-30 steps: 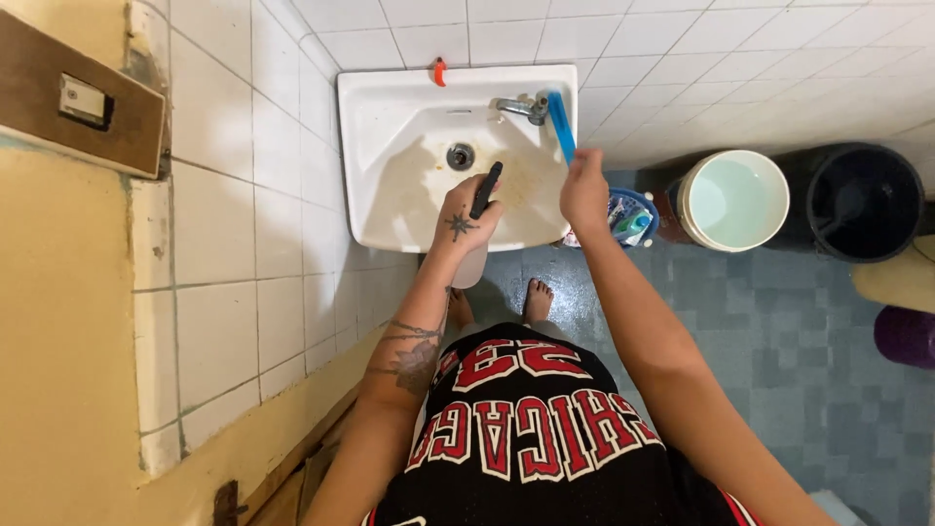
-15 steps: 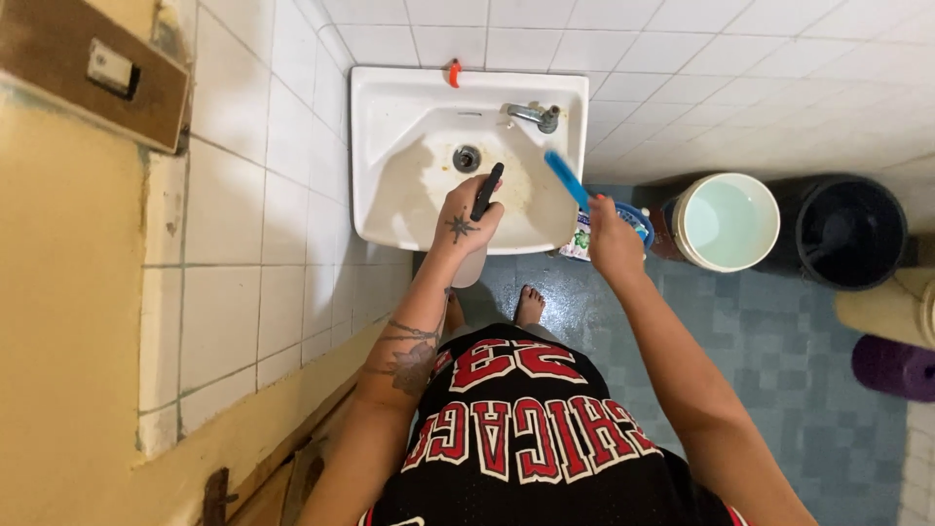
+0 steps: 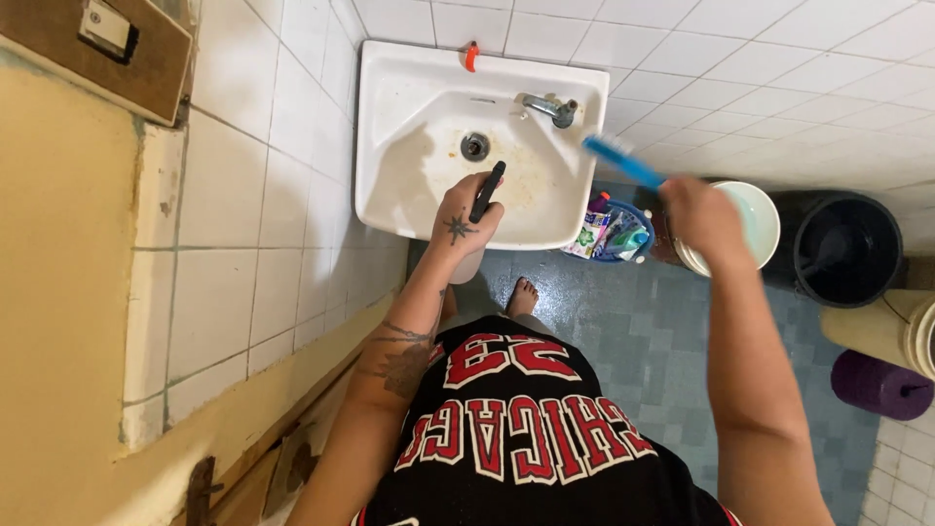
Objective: The person scrubs a white wall-mounted sink using a blue brush and a spray bottle. They repeatedly spray the sink basin and scrub the interior surfaces, including the drain and faucet area, while standing barefoot on the tiled floor.
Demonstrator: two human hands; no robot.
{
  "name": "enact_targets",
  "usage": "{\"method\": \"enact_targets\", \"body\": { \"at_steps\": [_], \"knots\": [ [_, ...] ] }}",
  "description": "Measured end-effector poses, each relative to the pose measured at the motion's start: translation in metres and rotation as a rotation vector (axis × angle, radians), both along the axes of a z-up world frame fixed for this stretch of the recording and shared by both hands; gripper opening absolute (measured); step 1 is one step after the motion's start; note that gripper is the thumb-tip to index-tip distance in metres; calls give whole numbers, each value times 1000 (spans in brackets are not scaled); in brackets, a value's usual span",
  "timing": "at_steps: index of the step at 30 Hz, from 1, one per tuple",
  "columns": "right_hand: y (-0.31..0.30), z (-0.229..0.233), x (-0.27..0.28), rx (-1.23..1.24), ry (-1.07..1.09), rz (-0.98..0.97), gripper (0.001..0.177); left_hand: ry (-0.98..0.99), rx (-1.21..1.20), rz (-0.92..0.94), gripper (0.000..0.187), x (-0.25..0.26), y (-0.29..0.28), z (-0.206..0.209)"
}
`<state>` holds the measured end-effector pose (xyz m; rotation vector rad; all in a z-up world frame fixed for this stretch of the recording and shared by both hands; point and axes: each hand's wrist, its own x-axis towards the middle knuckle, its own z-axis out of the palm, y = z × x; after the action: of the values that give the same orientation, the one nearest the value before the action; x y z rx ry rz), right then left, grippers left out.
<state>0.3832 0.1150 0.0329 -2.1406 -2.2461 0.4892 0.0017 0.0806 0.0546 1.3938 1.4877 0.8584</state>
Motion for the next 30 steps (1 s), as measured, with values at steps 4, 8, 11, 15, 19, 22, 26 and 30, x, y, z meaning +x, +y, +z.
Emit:
{"method": "enact_targets", "body": {
  "at_steps": [4, 8, 11, 15, 19, 22, 26, 30],
  "knots": [
    [61, -18, 12, 129, -37, 24, 41, 14, -23, 12, 42, -1, 1, 7],
    [128, -42, -16, 249, -119, 125, 31, 50, -9, -10, 42, -2, 7, -6],
    [154, -53, -51, 202, -110, 179, 32, 101, -7, -43, 41, -4, 12, -8],
    [161, -50, -77, 132, -1, 184, 36, 106, -31, -35, 42, 0, 18, -11],
    [150, -41, -27, 60, -37, 128, 36, 123, -97, -41, 43, 4, 21, -10],
    [148, -41, -2, 59, -33, 70, 33, 142, -73, -55, 43, 4, 22, -17],
    [162, -64, -44, 105, -198, 215, 40, 145, -68, -59, 40, 8, 25, -15],
    [162, -85, -89, 179, -77, 136, 34, 45, -10, -6, 42, 16, 16, 14]
  ]
}}
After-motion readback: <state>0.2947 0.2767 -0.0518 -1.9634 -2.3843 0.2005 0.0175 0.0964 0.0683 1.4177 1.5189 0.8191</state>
